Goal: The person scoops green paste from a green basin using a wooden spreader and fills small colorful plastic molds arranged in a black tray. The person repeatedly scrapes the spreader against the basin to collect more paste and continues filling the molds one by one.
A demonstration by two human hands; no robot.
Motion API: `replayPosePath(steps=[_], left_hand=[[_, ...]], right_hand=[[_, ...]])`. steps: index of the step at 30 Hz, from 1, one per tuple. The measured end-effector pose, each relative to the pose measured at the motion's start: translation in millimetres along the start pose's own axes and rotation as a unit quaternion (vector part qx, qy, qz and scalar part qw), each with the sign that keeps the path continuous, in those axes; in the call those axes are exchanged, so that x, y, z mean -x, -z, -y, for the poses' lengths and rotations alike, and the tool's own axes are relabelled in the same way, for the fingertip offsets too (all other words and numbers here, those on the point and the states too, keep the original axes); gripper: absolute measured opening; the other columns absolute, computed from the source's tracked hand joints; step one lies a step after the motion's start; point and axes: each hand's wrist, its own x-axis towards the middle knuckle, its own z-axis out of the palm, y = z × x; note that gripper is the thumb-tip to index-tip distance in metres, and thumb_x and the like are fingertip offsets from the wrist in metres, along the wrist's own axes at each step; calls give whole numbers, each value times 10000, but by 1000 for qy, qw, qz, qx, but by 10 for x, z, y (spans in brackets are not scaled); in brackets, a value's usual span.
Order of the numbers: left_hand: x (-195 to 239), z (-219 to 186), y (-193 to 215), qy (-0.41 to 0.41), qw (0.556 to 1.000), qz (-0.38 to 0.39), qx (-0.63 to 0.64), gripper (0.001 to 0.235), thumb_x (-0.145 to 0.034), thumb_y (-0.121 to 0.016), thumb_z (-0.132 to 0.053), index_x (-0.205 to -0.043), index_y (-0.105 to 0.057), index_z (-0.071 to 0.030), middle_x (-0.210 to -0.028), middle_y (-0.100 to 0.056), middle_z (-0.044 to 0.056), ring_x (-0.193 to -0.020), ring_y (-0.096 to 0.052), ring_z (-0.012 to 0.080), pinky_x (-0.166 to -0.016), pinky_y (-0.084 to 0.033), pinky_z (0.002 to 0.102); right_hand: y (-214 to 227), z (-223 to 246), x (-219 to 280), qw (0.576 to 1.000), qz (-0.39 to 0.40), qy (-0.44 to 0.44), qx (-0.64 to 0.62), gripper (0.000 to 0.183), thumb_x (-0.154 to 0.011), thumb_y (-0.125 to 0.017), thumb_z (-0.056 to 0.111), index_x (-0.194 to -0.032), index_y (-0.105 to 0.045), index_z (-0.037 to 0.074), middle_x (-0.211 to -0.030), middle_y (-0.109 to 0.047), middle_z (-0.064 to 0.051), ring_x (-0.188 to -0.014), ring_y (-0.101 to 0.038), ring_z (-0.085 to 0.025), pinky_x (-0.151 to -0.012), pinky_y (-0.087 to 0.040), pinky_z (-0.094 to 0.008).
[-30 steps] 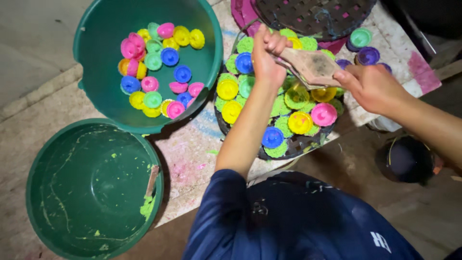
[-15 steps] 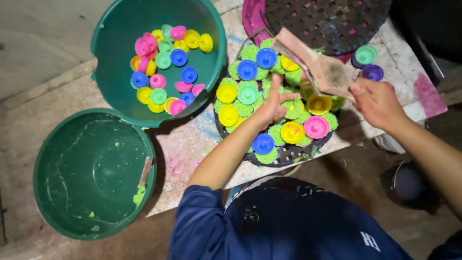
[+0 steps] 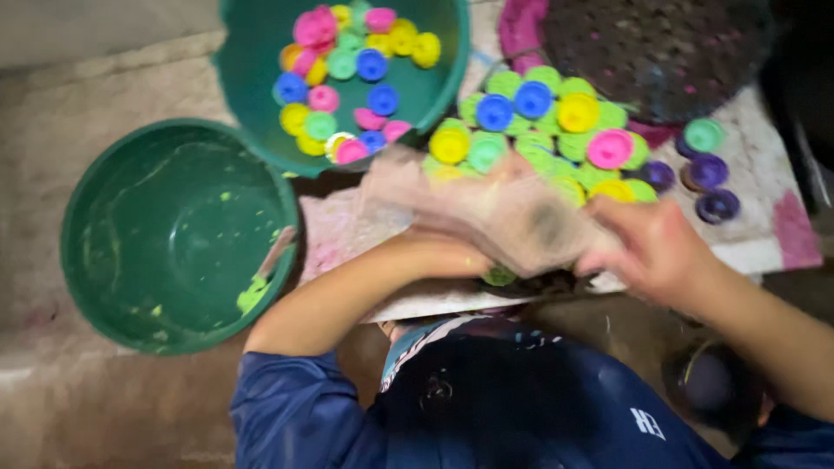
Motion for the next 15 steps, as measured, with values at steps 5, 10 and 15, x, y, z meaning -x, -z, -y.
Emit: replayPosePath(steps=[5,10,15], left_hand=[[678,-732,514,55,968,-28,243,62,-968,-639,-72,-987,-602,-118,-897,-665,102,-846,-694,278,-724,-518,358],[1654,-400,1503,167,834,208,484,302,-853,-719,-173,-1131,-619,-111,-947,-677,111,-857,-646,344,-728,-532,419],[2689,-735,2043,233,943,224,79,242,-891,-661,-249,-1103,-598,-150,-709,-669,121,-632,-678,356,-549,-514,476]], right_hand=[[-327,898,-998,937,29,335,89,594,-784,-711,645,-827,-653,55,-656,-589,-75,-568,-595,-275,-493,-414,-407],[-1032,1558,-1733,874,309,371,-52,561,-908,-614,612,-876,-650,53,-724,-612,-125,-685,-620,-366,-556,-462,-450],[-1771,2030,-1887,776,536,257,-211,485,-1035,-594,486,-887,-581,25,-780,-636,-161,-801,-655,-412,-636,-479,-474]])
